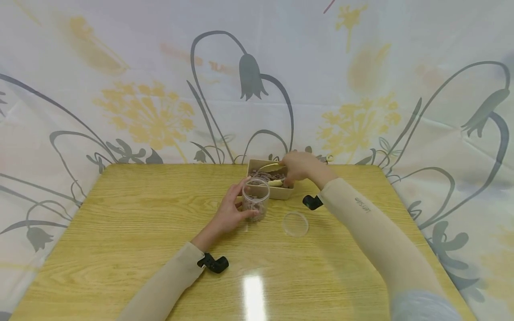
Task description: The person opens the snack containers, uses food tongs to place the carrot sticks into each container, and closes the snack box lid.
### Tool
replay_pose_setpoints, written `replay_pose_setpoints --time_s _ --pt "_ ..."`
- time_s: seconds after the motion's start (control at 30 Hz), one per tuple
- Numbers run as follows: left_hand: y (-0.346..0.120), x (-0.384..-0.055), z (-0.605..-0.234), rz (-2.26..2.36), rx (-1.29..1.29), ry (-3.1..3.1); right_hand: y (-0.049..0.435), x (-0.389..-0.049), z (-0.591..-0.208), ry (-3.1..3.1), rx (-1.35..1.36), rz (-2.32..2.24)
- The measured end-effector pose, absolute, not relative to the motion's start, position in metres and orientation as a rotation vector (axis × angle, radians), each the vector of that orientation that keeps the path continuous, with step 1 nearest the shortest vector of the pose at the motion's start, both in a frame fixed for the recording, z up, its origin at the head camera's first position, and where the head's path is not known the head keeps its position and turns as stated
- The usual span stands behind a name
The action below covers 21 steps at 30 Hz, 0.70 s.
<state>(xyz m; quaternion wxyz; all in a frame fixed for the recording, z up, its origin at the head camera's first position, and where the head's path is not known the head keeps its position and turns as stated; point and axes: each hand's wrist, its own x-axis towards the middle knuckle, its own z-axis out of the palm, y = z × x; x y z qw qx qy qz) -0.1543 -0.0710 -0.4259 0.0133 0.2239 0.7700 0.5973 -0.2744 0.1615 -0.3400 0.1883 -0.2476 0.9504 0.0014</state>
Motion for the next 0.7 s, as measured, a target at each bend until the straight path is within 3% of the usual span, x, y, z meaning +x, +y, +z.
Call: replay_pose_setpoints --time_s 0.7 --pt "-0.073 -0.152 -0.422 1.853 0.711 2.411 0.169 -0.269 -0.338 2.726 -0.773 0.027"
